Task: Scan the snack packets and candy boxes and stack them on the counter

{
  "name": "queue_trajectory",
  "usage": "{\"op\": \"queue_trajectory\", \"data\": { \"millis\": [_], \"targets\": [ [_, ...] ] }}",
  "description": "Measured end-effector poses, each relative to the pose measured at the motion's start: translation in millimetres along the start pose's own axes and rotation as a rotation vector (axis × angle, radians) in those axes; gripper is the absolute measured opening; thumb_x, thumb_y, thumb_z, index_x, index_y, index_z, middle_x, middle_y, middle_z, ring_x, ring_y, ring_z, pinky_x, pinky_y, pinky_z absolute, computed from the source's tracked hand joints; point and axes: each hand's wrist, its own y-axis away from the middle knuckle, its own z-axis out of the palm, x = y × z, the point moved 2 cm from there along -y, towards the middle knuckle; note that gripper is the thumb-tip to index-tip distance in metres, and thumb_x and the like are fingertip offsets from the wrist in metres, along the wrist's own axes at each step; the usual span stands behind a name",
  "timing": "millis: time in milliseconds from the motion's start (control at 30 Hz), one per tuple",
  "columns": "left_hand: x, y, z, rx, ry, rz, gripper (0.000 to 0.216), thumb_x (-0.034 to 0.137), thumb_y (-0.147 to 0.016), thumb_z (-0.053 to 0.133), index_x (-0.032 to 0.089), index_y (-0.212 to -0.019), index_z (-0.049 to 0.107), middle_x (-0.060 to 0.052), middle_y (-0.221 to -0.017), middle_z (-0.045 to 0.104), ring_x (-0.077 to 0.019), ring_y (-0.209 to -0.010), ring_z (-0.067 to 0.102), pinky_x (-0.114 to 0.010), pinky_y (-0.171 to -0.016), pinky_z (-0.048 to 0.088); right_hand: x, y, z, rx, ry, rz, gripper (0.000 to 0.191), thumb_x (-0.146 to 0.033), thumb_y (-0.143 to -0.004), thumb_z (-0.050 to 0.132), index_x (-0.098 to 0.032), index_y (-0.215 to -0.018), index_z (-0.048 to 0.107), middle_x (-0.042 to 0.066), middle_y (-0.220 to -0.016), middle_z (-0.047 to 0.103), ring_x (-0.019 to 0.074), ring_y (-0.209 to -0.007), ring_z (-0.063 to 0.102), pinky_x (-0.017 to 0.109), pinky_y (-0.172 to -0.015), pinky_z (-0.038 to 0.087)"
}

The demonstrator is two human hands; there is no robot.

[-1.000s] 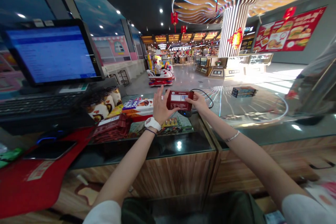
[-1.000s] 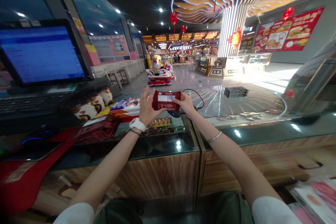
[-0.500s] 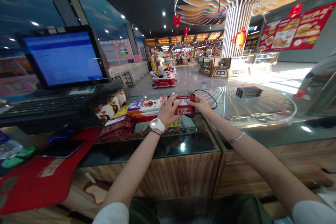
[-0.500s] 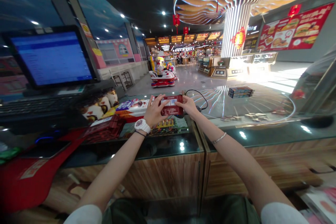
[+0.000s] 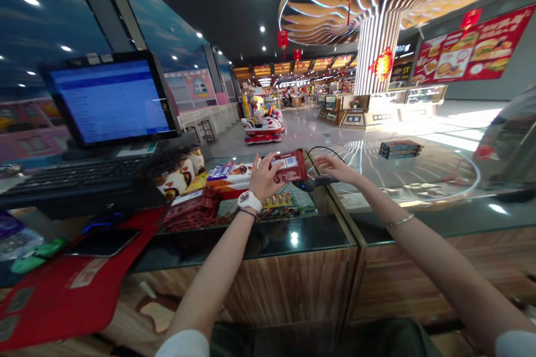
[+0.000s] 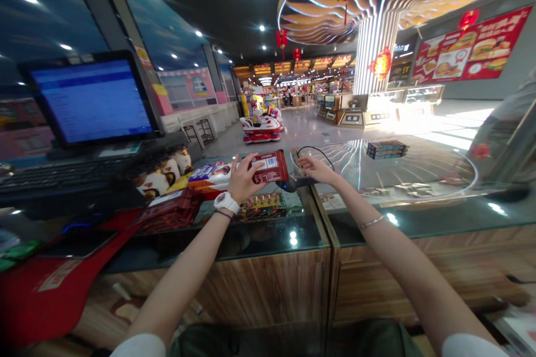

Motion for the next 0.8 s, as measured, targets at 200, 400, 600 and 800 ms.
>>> {"op": "queue_trajectory", "data": {
  "millis": [200, 400, 600, 800],
  "targets": [
    [-1, -1, 1, 0.0, 0.042, -0.007, 0.044, 0.032, -0.071, 0.078, 0.023, -0.112, 0.066, -0.014, -0.144, 0.054, -0.0327, -0.134, 0.05, -0.061, -0.122, 0.015, 14, 20, -1, -0.297, 0.417, -0.053, 0.069, -0.009, -0.061, 0.063, -0.018, -0.13, 0.06, 0.01, -0.126, 0.069, 0.0285, -0.113, 0.065, 0.048, -0.101, 0.049],
    [-2, 1, 3, 0.0, 0.057, -0.014, 0.046, 0.03, -0.069, 0.079, 0.023, -0.113, 0.066, -0.013, -0.144, 0.053, -0.0331, -0.134, 0.049, -0.06, -0.123, 0.013, 13, 21, 15, -0.319, 0.702, -0.118, 0.066, -0.008, -0.067, 0.064, -0.017, -0.131, 0.059, 0.013, -0.125, 0.068, 0.0302, -0.112, 0.064, 0.047, -0.099, 0.047],
    [-5, 1, 5, -0.013, 0.005, -0.004, 0.046, 0.03, -0.07, 0.078, 0.023, -0.113, 0.065, -0.013, -0.145, 0.052, -0.0343, -0.135, 0.049, -0.064, -0.122, 0.015, 16, 18, 15, -0.304, 0.764, -0.156, 0.057, -0.007, -0.07, 0.063, -0.017, -0.126, 0.062, 0.014, -0.121, 0.068, 0.0286, -0.11, 0.064, 0.043, -0.097, 0.047],
    [-5, 1, 5, -0.008, -0.063, -0.002, 0.045, 0.033, -0.072, 0.077, 0.023, -0.113, 0.065, -0.014, -0.145, 0.053, -0.0336, -0.133, 0.051, -0.063, -0.123, 0.014, 13, 18, 15, -0.353, 0.855, -0.161, 0.06, -0.009, -0.069, 0.062, -0.015, -0.129, 0.06, 0.015, -0.119, 0.067, 0.03, -0.109, 0.063, 0.042, -0.095, 0.047]
  ]
}}
